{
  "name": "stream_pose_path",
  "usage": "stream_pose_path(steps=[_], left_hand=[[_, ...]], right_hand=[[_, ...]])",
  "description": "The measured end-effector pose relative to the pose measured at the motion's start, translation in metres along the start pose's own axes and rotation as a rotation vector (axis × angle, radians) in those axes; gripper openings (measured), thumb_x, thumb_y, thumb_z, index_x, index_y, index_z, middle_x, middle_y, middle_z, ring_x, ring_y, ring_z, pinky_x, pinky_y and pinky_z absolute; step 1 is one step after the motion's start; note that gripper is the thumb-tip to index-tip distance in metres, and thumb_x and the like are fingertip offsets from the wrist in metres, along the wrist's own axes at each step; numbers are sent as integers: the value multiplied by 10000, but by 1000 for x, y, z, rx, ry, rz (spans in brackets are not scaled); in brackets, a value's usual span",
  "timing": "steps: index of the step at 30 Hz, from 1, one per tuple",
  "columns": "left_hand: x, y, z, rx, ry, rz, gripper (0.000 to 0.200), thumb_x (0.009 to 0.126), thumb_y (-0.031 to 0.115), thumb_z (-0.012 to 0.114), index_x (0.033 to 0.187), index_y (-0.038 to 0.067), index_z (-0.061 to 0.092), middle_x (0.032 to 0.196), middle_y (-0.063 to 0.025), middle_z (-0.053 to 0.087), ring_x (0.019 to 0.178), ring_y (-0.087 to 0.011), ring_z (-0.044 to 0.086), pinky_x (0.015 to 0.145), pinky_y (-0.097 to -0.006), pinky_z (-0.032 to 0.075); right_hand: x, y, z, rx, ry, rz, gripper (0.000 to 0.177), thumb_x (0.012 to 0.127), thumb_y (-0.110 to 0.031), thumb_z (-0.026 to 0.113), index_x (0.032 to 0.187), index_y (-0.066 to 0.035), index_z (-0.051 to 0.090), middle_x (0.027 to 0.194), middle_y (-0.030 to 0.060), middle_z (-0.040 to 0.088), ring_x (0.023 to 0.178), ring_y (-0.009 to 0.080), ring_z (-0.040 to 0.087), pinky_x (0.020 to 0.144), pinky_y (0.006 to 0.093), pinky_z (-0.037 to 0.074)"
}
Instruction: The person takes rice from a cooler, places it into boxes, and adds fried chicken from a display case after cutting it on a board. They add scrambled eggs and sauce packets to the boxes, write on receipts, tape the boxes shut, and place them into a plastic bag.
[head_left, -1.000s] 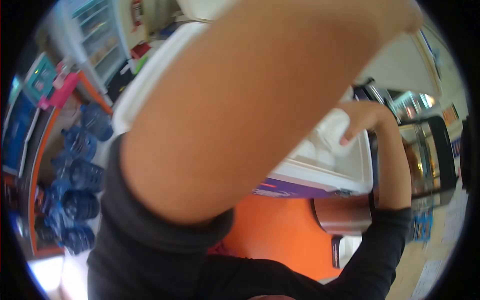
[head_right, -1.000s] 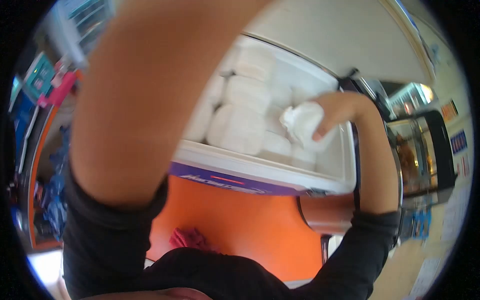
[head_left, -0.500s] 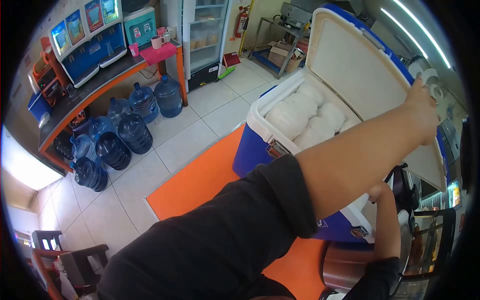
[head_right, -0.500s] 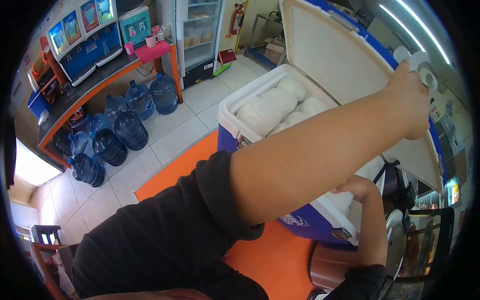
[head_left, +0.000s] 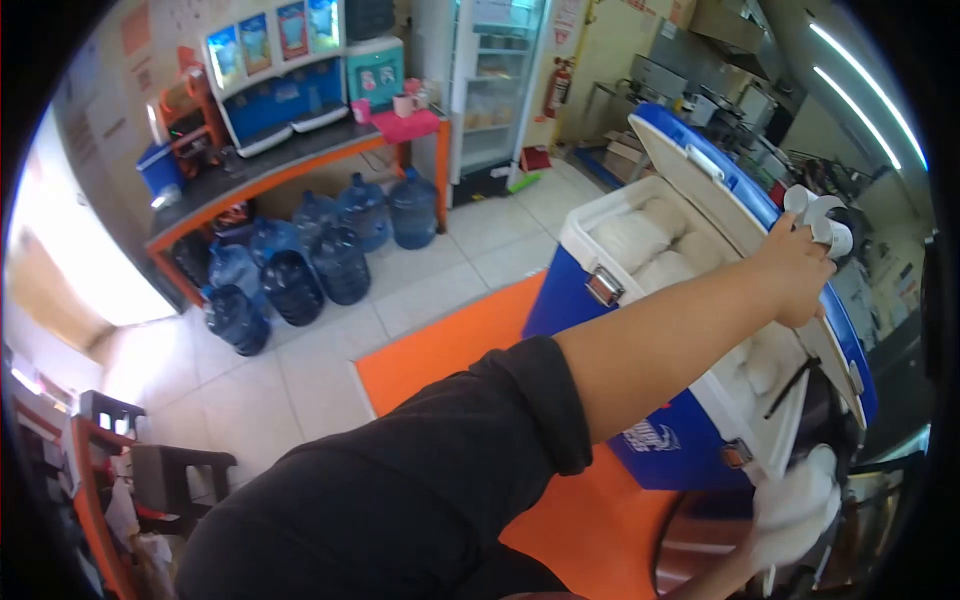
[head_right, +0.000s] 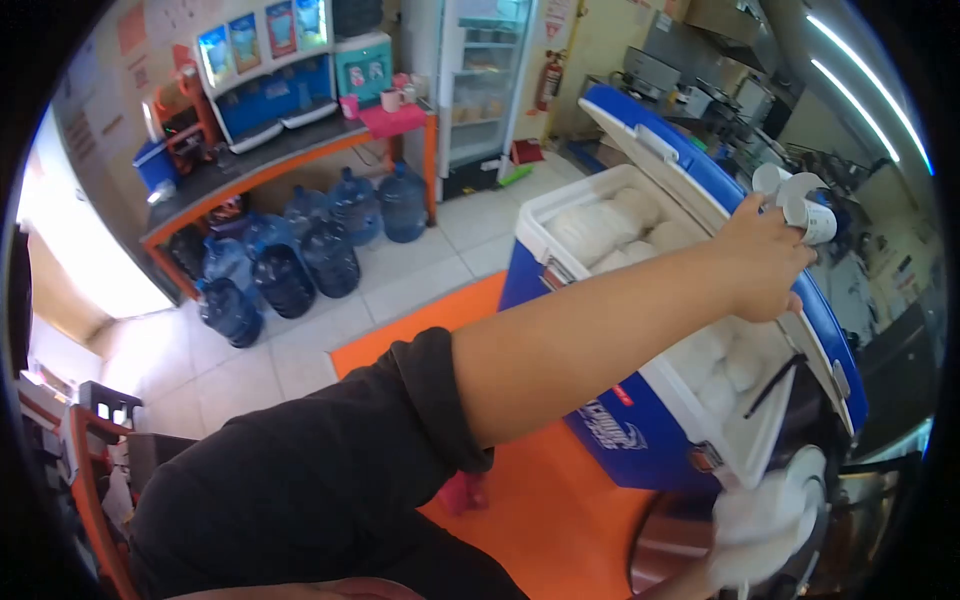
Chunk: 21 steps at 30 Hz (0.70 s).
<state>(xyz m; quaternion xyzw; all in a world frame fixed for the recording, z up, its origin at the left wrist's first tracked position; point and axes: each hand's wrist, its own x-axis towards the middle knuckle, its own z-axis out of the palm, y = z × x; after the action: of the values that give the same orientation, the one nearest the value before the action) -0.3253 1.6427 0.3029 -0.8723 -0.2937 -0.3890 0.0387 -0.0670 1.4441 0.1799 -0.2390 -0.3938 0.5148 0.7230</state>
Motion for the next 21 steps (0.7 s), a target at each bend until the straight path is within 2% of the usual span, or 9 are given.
stream_pose_path(steps=[4, 7, 8, 9, 10, 12, 17, 19, 21], left_hand=[[-91, 1, 7, -177, -195, -19, 628, 807, 384, 559, 1284, 0, 416, 1244, -191, 478, 1203, -334, 403, 1046, -507, 160], [-231, -8, -61, -357, -346, -148, 647, 852, 387, 512, 1327, -14, 334, 1223, -248, 466, 1172, -341, 427, 1023, -501, 214], [-277, -20, -87, -441, -446, -290, 695, 862, 443, 499, 1347, -14, 304, 1278, -259, 413, 1232, -348, 367, 1044, -488, 204], [-323, -31, -109, -590, -478, -459, 736, 858, 466, 515, 1363, -13, 277, 1340, -249, 351, 1273, -350, 310, 1062, -473, 196], [-375, -47, -114, -733, -346, -459, 755, 853, 455, 545, 1370, -18, 263, 1366, -220, 328, 1282, -330, 294, 1062, -455, 213], [-455, -76, -134, -1242, -391, -766, 789, 826, 427, 604, 1372, -9, 238, 1352, -180, 328, 1259, -285, 317, 1040, -425, 269], [-547, -161, -236, -1149, 32, -965, 923, 711, 302, 758, 1366, 23, 172, 1298, -159, 331, 1209, -261, 368, 939, -380, 398], [-580, -189, -276, -1005, 109, -985, 937, 692, 268, 775, 1363, 20, 170, 1295, -166, 332, 1202, -263, 374, 925, -381, 411], [-598, -208, -315, -940, 222, -1124, 952, 665, 246, 787, 1355, 15, 174, 1273, -166, 360, 1199, -258, 377, 944, -374, 393]], right_hand=[[-87, 96, 87, 441, -92, 277, 402, 755, -293, 601, 1070, -71, 488, 1000, 81, 548, 849, 205, 568, 706, 325, 482], [-127, 189, 153, 606, -79, 624, 353, 754, -314, 598, 1020, -106, 499, 961, 65, 537, 801, 190, 565, 656, 324, 490], [-146, 223, 165, 257, 120, 374, 600, 735, -425, 636, 1205, -89, 476, 1088, 102, 532, 907, 226, 573, 714, 352, 503], [-146, 250, 171, 212, -90, 511, 935, 695, -557, 619, 1382, -65, 220, 1219, 139, 468, 1118, 276, 479, 855, 422, 462], [-132, 252, 223, 180, -216, 522, 873, 726, -553, 588, 1362, -47, 271, 1240, 143, 468, 1143, 271, 474, 888, 422, 450], [-125, 294, 256, 166, -187, 750, 834, 716, -449, 635, 1355, -52, 275, 1252, 154, 440, 1143, 272, 468, 916, 415, 435], [-105, 427, 413, 70, -223, 948, 656, 767, -200, 645, 1320, -45, 328, 1233, 153, 445, 1141, 262, 462, 937, 399, 414], [-101, 461, 488, 23, -196, 1047, 627, 792, -157, 626, 1328, -47, 320, 1238, 161, 437, 1157, 254, 442, 950, 377, 391], [-102, 507, 540, -13, -365, 1011, 624, 811, -195, 618, 1333, -39, 313, 1253, 172, 417, 1183, 258, 411, 972, 365, 361]])
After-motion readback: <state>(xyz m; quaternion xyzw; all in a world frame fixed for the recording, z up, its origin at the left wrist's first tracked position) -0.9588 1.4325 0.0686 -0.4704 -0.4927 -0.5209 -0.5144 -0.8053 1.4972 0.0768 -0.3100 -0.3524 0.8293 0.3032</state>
